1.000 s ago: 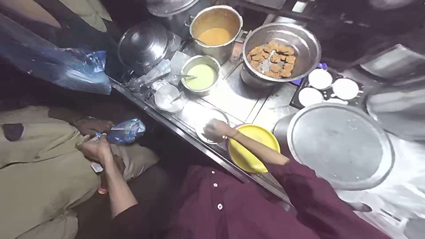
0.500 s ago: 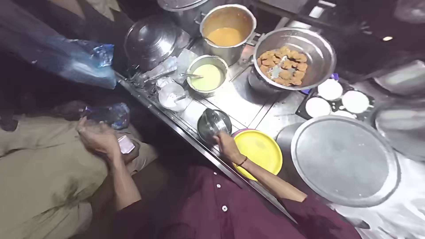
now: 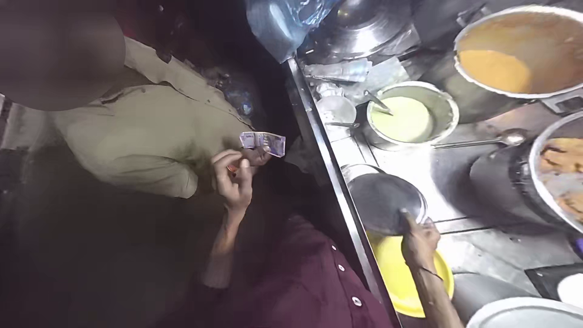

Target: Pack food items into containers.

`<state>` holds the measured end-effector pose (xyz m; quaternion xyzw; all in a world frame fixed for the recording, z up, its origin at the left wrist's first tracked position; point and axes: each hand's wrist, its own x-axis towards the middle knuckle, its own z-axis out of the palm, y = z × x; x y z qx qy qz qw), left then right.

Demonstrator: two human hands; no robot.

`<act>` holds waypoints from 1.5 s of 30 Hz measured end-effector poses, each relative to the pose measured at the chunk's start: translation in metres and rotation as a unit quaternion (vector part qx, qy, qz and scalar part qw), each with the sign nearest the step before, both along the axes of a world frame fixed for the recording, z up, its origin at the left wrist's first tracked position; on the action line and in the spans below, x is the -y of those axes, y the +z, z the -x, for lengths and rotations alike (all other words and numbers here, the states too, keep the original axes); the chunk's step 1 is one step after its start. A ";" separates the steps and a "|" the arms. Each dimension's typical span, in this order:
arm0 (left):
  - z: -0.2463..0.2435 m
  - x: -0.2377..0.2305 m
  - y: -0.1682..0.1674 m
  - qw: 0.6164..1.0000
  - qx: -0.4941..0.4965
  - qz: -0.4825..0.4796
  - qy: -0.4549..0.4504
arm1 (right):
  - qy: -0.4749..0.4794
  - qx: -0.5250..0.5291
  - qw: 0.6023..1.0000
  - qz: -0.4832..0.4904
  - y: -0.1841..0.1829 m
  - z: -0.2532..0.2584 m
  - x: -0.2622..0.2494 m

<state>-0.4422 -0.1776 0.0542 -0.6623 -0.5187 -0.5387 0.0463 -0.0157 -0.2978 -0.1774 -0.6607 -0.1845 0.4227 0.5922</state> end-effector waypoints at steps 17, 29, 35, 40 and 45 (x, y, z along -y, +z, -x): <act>0.007 -0.106 0.085 0.939 -0.177 0.217 -0.201 | 0.017 -0.046 0.999 -0.003 0.006 -0.010 -0.005; -0.265 -0.401 -0.047 0.851 0.149 0.462 -0.203 | -0.031 -0.085 0.995 0.048 -0.012 -0.018 0.004; -0.350 -0.477 -0.171 0.776 -0.105 0.557 -0.275 | -0.044 -0.116 0.992 -0.013 0.000 -0.026 0.000; -0.419 -0.525 -0.264 0.751 -0.261 0.557 -0.241 | -0.104 -0.187 0.977 0.009 0.021 -0.018 -0.006; -0.440 -0.522 -0.246 0.715 -0.279 0.628 -0.123 | -0.120 -0.244 0.962 0.014 0.031 0.001 -0.012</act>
